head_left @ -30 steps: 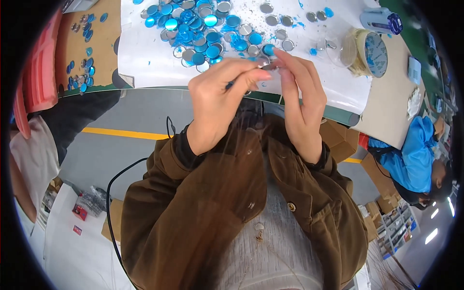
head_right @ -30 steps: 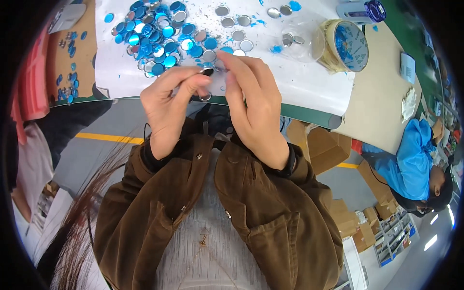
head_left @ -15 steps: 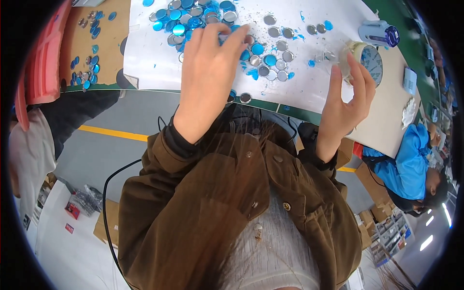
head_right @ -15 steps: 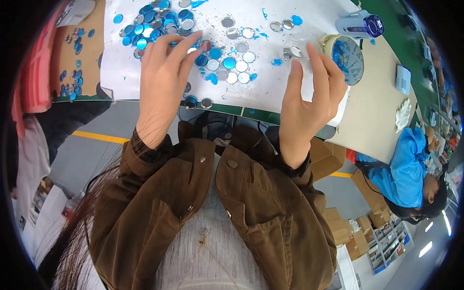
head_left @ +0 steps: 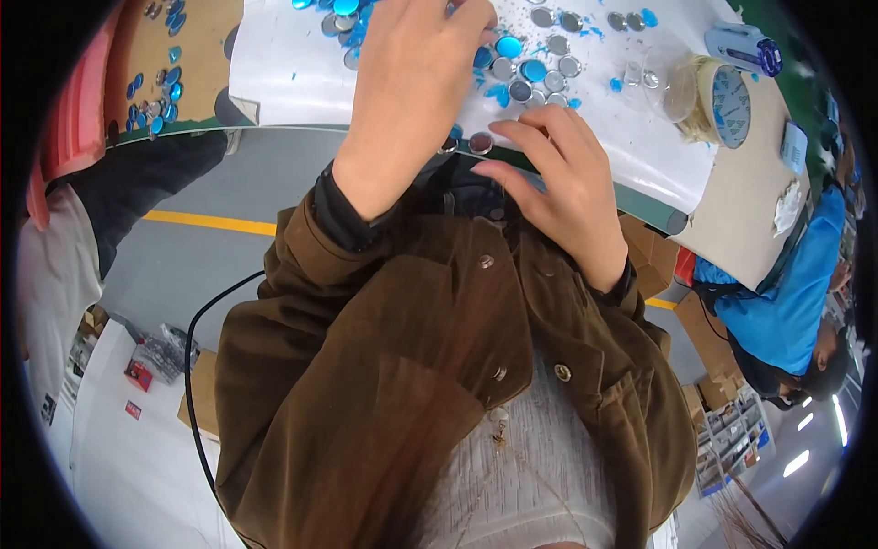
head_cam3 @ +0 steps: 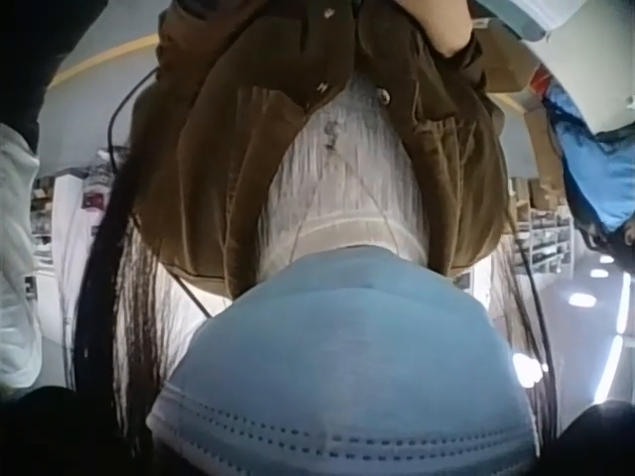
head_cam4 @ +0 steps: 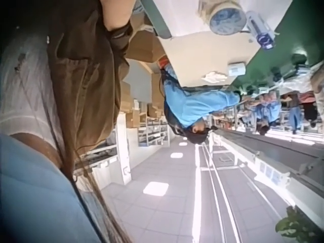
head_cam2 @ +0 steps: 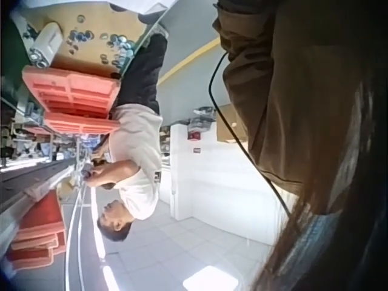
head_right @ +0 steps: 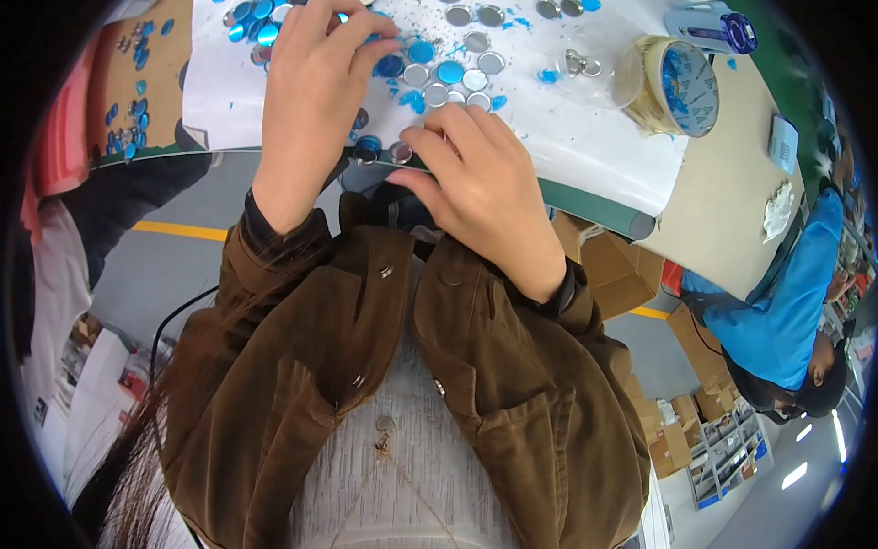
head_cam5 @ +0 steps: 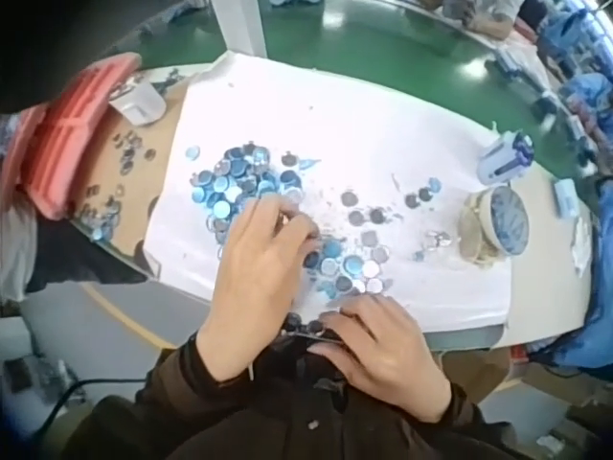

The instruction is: Inspecting or assembling small circular blue components on a production line.

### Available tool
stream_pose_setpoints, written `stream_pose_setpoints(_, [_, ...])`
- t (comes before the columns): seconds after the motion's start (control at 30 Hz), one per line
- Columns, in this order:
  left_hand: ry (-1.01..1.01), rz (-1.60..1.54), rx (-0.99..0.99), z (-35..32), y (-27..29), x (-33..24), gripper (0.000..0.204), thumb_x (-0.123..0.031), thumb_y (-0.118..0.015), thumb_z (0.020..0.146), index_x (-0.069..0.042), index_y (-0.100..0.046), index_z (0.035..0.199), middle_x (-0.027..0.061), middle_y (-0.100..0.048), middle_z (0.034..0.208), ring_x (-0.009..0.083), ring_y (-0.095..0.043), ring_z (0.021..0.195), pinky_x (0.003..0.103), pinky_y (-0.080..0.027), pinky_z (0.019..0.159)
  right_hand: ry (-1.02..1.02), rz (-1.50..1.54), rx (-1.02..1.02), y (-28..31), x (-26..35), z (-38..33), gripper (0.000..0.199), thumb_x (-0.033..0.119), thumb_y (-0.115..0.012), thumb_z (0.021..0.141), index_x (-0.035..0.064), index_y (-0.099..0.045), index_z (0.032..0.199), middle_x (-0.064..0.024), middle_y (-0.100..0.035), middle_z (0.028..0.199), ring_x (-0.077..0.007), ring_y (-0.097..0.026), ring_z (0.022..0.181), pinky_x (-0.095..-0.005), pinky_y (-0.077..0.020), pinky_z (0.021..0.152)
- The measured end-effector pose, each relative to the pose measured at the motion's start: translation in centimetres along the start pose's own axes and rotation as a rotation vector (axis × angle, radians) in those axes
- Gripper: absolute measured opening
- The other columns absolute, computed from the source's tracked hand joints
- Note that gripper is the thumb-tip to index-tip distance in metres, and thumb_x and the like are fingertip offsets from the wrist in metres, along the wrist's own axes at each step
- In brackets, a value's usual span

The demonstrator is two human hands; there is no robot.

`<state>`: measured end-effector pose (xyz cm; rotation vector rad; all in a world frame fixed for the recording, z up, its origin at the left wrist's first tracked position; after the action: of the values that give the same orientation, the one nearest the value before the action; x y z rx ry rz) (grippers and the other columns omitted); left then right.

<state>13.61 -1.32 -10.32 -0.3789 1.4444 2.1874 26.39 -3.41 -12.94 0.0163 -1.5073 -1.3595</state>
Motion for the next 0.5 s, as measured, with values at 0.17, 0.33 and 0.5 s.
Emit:
stream_pose_setpoints(0.17, [0.053, -0.06, -0.003, -0.5, 0.0, 0.2, 0.016, 0.0, -0.058, 0.064, 0.001, -0.054, 0.079, 0.0125, -0.045, 0.077, 0.0283, -0.044, 0.073, 0.034, -0.037, 0.064, 0.016, -0.023, -0.01, -1.1, -0.4, -0.8, 0.024, 0.004, -0.067, 0.059, 0.0036, -0.058, 0.082, -0.0065, -0.051, 0.077, -0.0239, -0.048, 0.067, -0.03, -0.0391, 0.057])
stream_pose_setpoints(0.33, [0.071, -0.105, 0.001, -2.6, 1.5, 0.3, 0.017, 0.0, -0.06, 0.068, -0.001, -0.056, 0.084, 0.01, -0.049, 0.076, 0.0251, -0.048, 0.069, 0.031, -0.039, 0.06, 0.026, 0.046, -0.078, -1.4, -1.0, -1.0, 0.02, 0.003, -0.066, 0.062, 0.0041, -0.057, 0.079, -0.0068, -0.051, 0.077, -0.023, -0.048, 0.068, -0.0292, -0.0392, 0.057])
stream_pose_setpoints(0.5, [0.232, -0.351, 0.119, -5.4, 1.3, 0.5, 0.01, -0.008, -0.061, 0.071, -0.003, -0.057, 0.08, 0.0055, -0.05, 0.068, 0.0184, -0.05, 0.057, 0.027, -0.04, 0.051, -0.039, 0.091, -0.129, -1.0, -1.1, -1.1, 0.016, 0.0, -0.064, 0.065, 0.0028, -0.056, 0.079, -0.0051, -0.051, 0.077, -0.0172, -0.049, 0.067, -0.0262, -0.0394, 0.058])
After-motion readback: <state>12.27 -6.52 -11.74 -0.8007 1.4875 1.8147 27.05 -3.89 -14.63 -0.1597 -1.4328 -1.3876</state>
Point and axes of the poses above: each hand's wrist, its own z-axis towards the middle knuckle, its own y-axis out of the back of the hand, x = y × z, the point moved 4 cm from there along z, towards the middle knuckle
